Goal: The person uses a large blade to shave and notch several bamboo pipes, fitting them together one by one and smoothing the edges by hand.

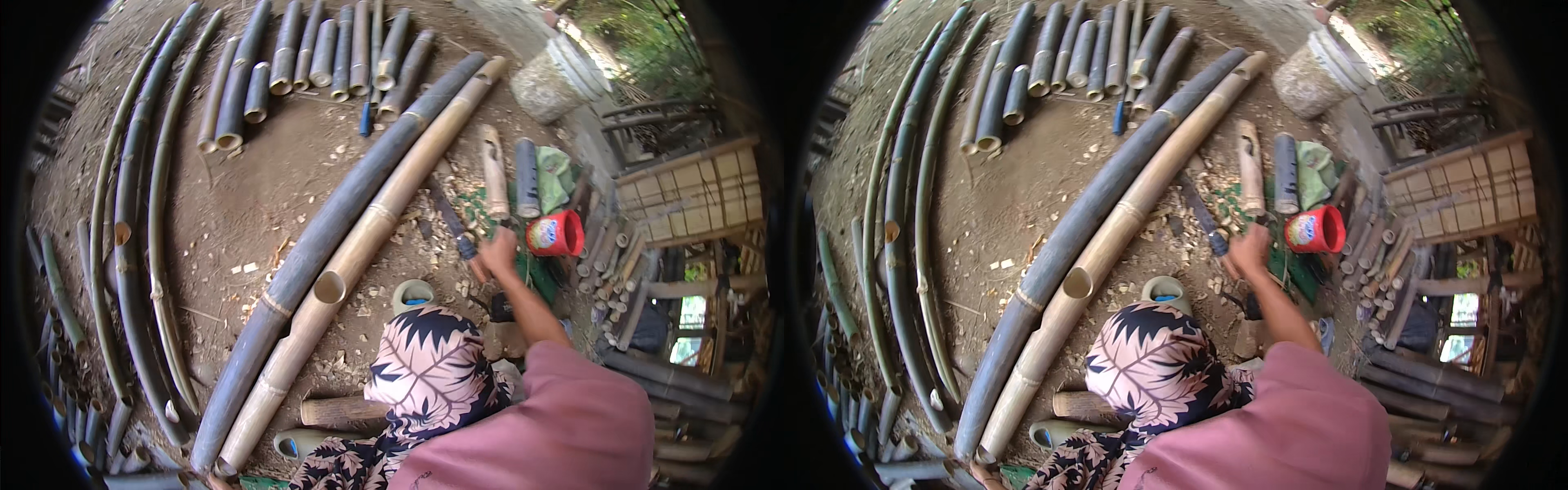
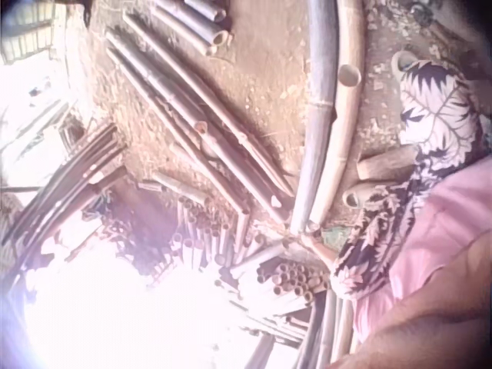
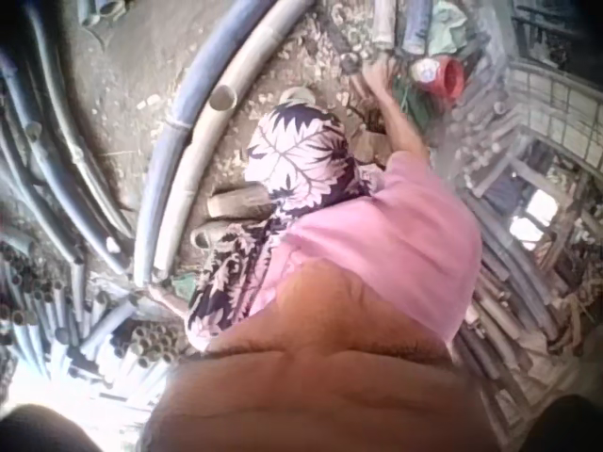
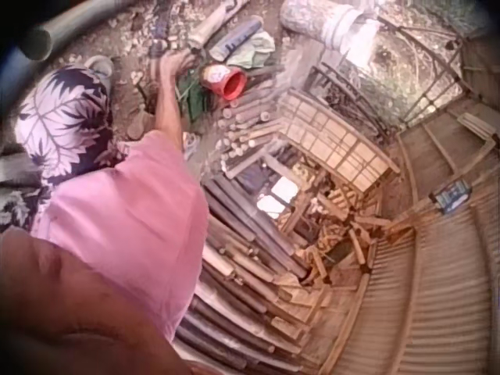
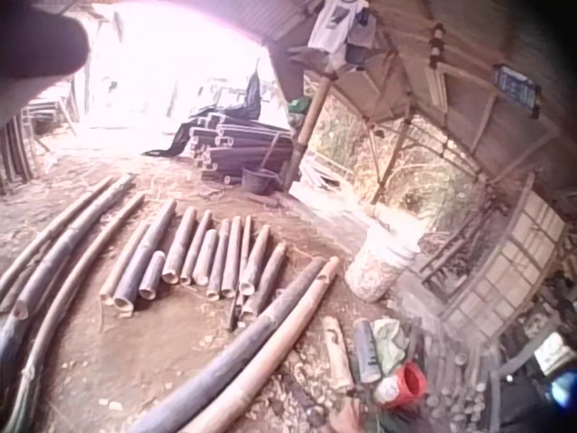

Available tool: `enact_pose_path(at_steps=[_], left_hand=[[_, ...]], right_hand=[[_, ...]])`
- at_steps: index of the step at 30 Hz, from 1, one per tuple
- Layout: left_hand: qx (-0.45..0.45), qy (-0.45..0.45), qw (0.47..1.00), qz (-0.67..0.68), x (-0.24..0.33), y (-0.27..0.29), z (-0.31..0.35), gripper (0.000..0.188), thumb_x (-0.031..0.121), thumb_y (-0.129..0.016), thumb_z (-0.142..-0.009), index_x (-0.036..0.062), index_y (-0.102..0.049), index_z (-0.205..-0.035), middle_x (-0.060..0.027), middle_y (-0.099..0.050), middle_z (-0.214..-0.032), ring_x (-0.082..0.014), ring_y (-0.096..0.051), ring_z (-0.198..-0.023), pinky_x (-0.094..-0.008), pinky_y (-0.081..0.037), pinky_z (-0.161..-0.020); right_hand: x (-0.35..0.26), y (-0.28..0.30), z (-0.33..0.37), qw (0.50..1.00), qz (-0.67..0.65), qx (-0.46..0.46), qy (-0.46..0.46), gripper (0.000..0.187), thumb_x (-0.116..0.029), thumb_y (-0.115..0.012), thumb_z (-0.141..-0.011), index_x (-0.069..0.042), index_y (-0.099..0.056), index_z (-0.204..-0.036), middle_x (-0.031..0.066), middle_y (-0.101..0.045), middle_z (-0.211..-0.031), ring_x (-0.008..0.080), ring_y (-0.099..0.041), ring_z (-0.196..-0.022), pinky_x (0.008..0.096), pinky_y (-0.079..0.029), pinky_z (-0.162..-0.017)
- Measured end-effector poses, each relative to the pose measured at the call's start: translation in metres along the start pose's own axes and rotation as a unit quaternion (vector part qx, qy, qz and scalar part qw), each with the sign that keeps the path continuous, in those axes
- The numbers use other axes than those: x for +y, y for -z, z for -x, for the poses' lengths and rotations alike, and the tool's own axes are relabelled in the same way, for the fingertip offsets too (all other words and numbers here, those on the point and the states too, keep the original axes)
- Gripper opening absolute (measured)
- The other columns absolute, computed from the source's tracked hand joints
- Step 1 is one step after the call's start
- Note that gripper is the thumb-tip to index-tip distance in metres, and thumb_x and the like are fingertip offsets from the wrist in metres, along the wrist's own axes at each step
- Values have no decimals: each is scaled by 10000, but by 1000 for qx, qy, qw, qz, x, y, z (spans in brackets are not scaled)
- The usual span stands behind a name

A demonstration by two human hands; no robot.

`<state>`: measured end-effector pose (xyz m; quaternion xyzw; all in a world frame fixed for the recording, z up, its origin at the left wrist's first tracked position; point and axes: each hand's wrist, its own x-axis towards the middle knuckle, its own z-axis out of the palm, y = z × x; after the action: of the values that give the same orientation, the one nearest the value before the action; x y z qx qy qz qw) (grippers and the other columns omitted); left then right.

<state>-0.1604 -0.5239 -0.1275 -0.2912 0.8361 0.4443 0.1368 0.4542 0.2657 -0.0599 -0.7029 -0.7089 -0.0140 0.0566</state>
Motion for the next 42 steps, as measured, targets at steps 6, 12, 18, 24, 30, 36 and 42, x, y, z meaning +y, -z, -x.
enact_pose_path(at_steps=[6,12,18,24,30,36,42], left_hand=[[-116,56,991,44,-24,-3,14,550,119,-497,-933,128,-471,-1483,-111,-652,-1172,-266,-633,-989,-437,-563,-800],[-130,67,974,172,20,17,40,615,153,-643,-861,207,-515,-1460,-68,-621,-1240,-183,-586,-1045,-357,-532,-820],[-113,-105,966,208,-39,27,78,684,389,-759,-878,124,-510,-1457,-88,-601,-1325,-182,-565,-1182,-311,-421,-1055],[-66,-242,955,157,-30,8,78,684,474,-705,-889,71,-538,-1415,-186,-630,-1304,-294,-591,-1203,-376,-409,-1078],[-29,-239,954,178,-45,2,71,754,611,-693,-831,107,-583,-1381,-205,-565,-1378,-346,-489,-1316,-425,-363,-1127],[-28,-242,954,176,-40,2,66,681,552,-696,-860,70,-616,-1334,-222,-579,-1337,-361,-519,-1275,-443,-394,-1096],[-45,-242,946,209,-38,8,64,647,504,-731,-853,55,-631,-1308,-181,-625,-1256,-305,-558,-1215,-406,-429,-1057]], right_hand=[[143,-37,-75,980,-75,-184,-31,656,-454,-735,-828,-17,-590,-1295,184,-641,-1262,318,-637,-1104,410,-510,-907],[54,9,-66,988,17,-138,-62,621,-430,-702,-860,-25,-570,-1311,168,-640,-1237,315,-637,-1072,413,-517,-881],[-72,90,-94,996,-78,-32,-9,586,-407,-668,-892,-33,-550,-1328,152,-640,-1211,312,-638,-1040,416,-525,-855],[-296,185,-77,933,-324,-61,146,551,-383,-634,-924,-41,-530,-1344,137,-640,-1185,308,-638,-1008,420,-533,-829],[-564,240,127,774,-384,-296,408,355,-226,-528,-986,-71,-499,-1305,22,-558,-910,159,-577,-756,328,-535,-629],[-667,225,292,655,-280,-448,540,432,-231,-578,-965,-44,-457,-1334,22,-531,-852,110,-554,-703,289,-551,-624],[-691,191,387,557,-162,-499,644,544,-269,-619,-951,-24,-429,-1398,23,-548,-836,108,-563,-679,277,-537,-634]])
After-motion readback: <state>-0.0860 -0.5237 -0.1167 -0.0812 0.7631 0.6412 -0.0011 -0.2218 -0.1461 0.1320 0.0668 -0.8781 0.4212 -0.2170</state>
